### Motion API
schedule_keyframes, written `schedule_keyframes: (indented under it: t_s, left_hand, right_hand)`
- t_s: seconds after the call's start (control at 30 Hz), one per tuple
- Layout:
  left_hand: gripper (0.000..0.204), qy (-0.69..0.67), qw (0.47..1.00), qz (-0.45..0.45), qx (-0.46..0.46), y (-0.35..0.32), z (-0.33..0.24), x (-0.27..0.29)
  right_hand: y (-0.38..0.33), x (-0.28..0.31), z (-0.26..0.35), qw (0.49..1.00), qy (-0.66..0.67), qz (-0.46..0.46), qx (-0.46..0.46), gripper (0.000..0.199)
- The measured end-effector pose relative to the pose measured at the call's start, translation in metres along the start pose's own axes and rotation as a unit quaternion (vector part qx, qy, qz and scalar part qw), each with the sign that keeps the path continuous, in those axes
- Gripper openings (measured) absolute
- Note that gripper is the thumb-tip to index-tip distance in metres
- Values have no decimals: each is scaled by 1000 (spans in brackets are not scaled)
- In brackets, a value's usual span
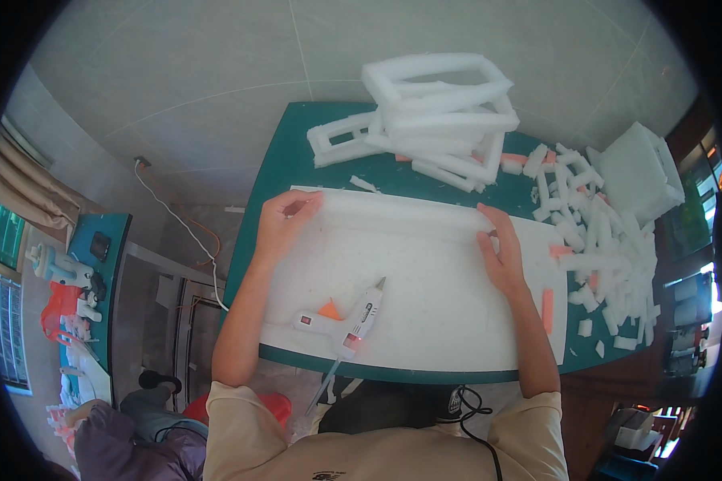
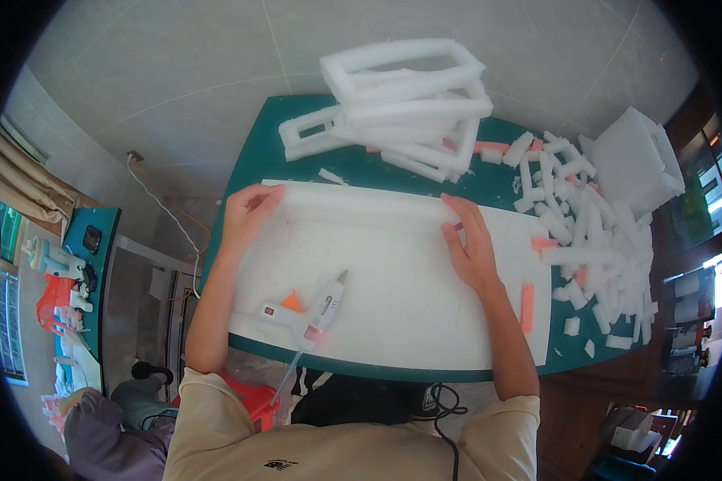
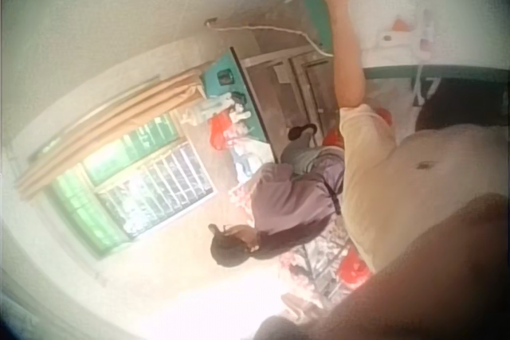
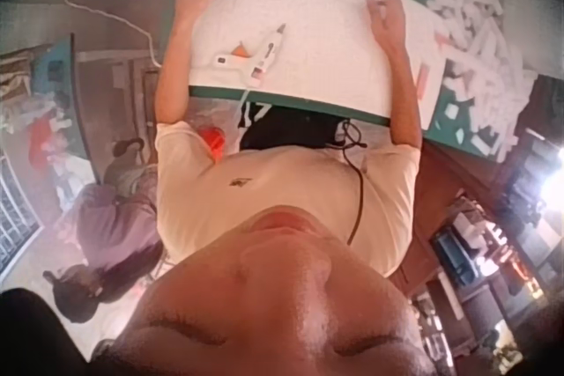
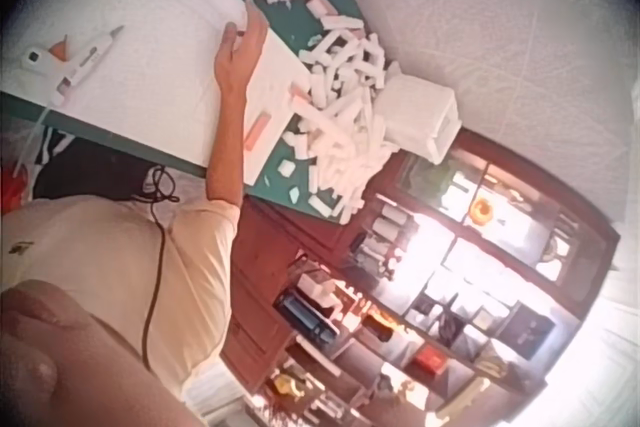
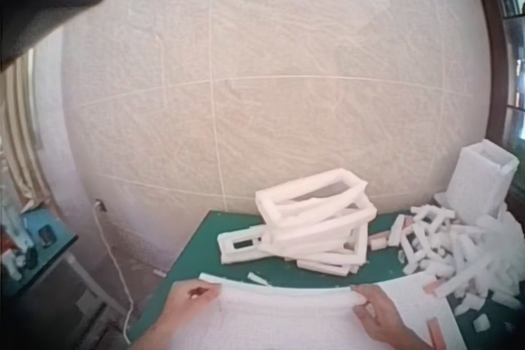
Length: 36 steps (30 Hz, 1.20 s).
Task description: Using a hot glue gun to assemble foam structures by applying glue to white foam strips and attaching them together.
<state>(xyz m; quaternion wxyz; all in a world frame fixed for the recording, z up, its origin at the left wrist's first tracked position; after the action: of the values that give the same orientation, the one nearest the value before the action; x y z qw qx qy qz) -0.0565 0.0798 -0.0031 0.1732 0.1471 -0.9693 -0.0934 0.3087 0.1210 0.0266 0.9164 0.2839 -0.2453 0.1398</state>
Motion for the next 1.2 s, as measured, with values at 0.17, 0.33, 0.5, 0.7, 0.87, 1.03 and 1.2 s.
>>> schedule_keyframes:
  t_s: [0.17,0.33,0.5,0.7,0.87,1.03,1.2]
  left_hand:
    - [18,-8,1000,3,-6,0,0,-2]
    - [18,9,1000,3,-5,-1,0,-1]
    - [18,5,1000,6,-11,-1,-3,-3]
    - [19,12,1000,0,-12,-1,-4,-3]
    - [17,9,1000,7,-4,-1,-2,-3]
    - [16,12,1000,13,5,0,-1,-4]
    - [19,3,1000,-3,-12,0,0,-2]
  right_hand:
    - [0,1,-2,1000,-9,-5,-11,36]
    - [0,-2,-7,999,-5,9,-37,36]
    - [-1,0,-8,999,-7,3,-35,36]
    - [-1,0,-8,999,-10,0,-32,36]
    - [0,0,-4,1000,-14,-8,-13,36]
    - [1,0,-3,1000,-15,-6,-17,36]
    - [0,-1,-6,999,-10,4,-34,36]
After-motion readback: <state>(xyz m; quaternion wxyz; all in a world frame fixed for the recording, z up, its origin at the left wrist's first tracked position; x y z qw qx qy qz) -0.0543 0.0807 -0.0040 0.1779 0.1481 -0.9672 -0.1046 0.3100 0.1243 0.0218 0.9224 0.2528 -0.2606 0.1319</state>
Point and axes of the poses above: each hand's wrist, its own y-axis towards the middle knuckle, its own x-axis out of the back of the hand, z = x × y, the point moved 9 cm from there along y, towards the middle knuckle, and after that the axes turned 4 degrees about y, right-handed, at the moved point
